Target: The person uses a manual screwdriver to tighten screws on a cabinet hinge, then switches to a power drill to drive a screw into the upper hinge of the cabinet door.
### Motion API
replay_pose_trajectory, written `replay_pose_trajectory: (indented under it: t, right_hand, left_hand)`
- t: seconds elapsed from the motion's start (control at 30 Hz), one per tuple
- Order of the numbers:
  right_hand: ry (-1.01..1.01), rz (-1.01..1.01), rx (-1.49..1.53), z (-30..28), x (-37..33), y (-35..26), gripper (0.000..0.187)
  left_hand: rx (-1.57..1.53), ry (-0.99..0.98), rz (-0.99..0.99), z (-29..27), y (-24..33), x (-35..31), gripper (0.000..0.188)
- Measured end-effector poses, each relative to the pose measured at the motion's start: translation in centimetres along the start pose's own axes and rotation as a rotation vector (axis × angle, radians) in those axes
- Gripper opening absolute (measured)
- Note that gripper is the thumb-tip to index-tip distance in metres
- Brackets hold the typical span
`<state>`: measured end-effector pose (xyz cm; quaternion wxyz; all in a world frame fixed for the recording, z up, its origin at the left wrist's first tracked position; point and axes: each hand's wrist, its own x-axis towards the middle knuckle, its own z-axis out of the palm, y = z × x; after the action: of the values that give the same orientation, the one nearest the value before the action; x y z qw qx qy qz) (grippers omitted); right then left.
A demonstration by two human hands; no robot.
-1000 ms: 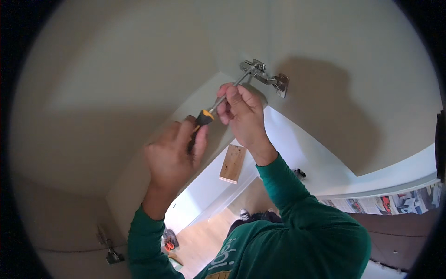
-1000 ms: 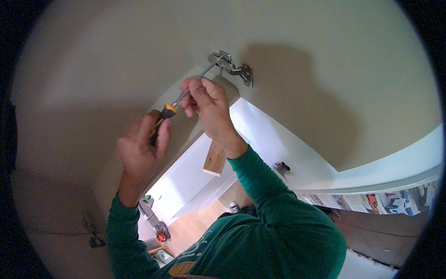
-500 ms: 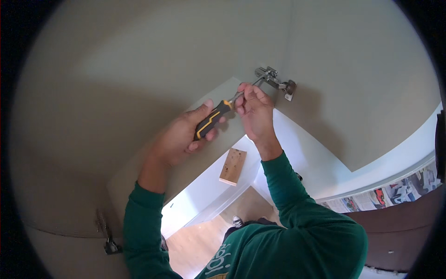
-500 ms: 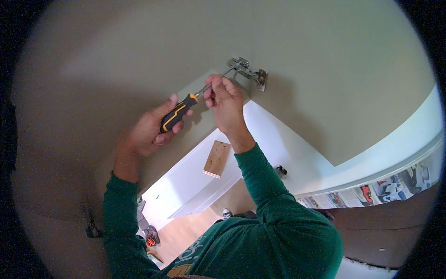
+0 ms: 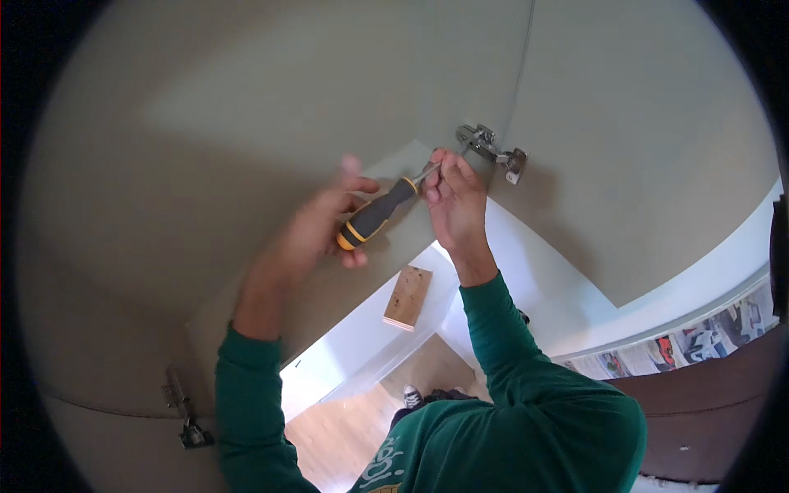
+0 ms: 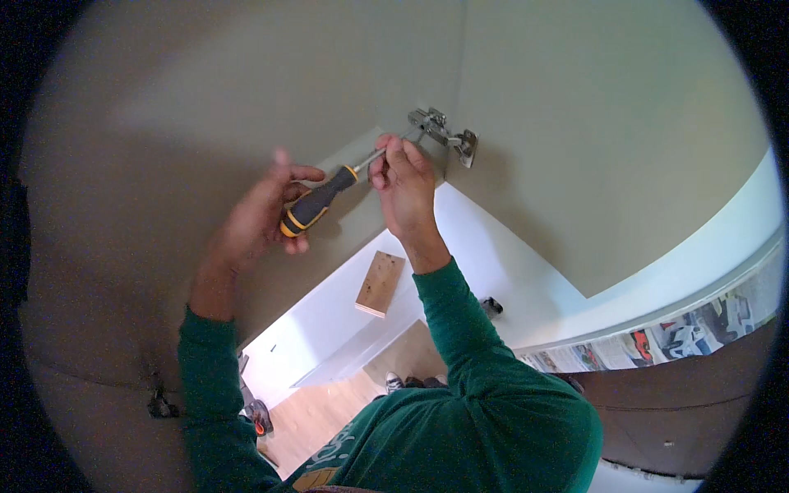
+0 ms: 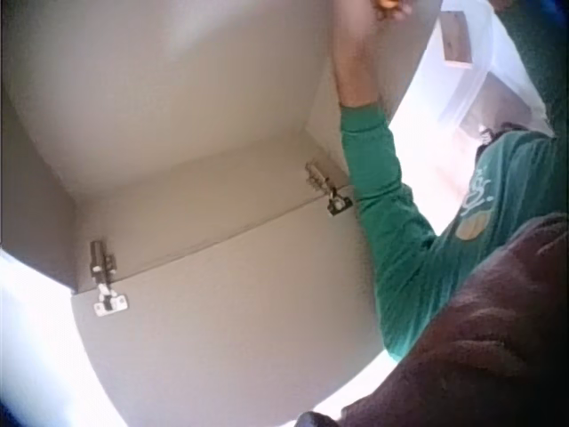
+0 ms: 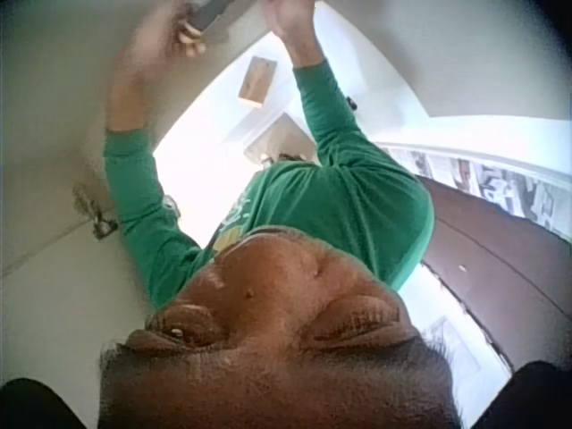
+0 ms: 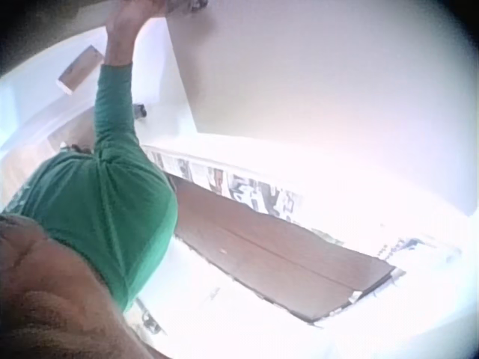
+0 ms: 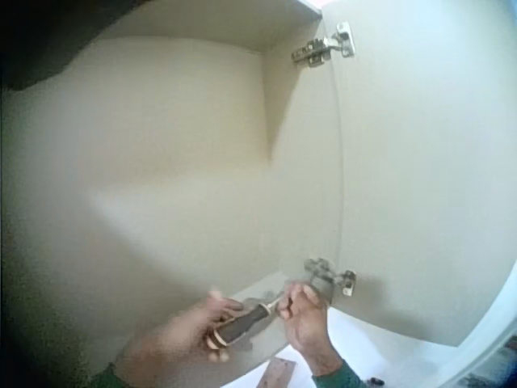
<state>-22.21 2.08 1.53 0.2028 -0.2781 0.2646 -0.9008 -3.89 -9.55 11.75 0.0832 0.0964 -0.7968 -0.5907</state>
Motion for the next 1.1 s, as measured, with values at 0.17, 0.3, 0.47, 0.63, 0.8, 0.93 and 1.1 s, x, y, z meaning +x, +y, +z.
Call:
replay_pose_trajectory:
  t: [0.17,0.3,0.47,0.63,0.8,0.93,1.1]
  right_hand:
    - [0.027,0.043,0.027,0.3,-0.5,0.4,0.026]
    - [0.023,0.031,0.074,1.4,0.2,0.1,0.024]
    - [0.07,0.003,0.013,0.5,0.2,0.1,0.026]
    - [0.068,0.006,0.034,0.5,0.2,0.1,0.024]
    - [0.138,-0.002,0.106,1.3,-0.5,0.4,0.021]
    - [0.148,-0.026,0.145,1.2,0.3,0.4,0.022]
    - [0.128,-0.022,0.122,0.8,0.6,0.1,0.022]
  left_hand:
    - [0.218,0.089,-0.072,1.0,-2.0,0.8,0.039]
    - [1.098,0.425,0.355,2.5,-3.4,1.2,0.038]
    - [1.058,0.419,0.344,3.0,-2.1,0.8,0.037]
    - [0.145,0.046,-0.069,0.3,-1.8,0.5,0.039]
    - [0.489,0.17,0.022,1.2,-2.2,1.4,0.039]
    - [1.263,0.542,0.496,3.9,-3.6,1.1,0.039]
    - [0.562,0.173,0.168,1.4,-0.6,0.3,0.043]
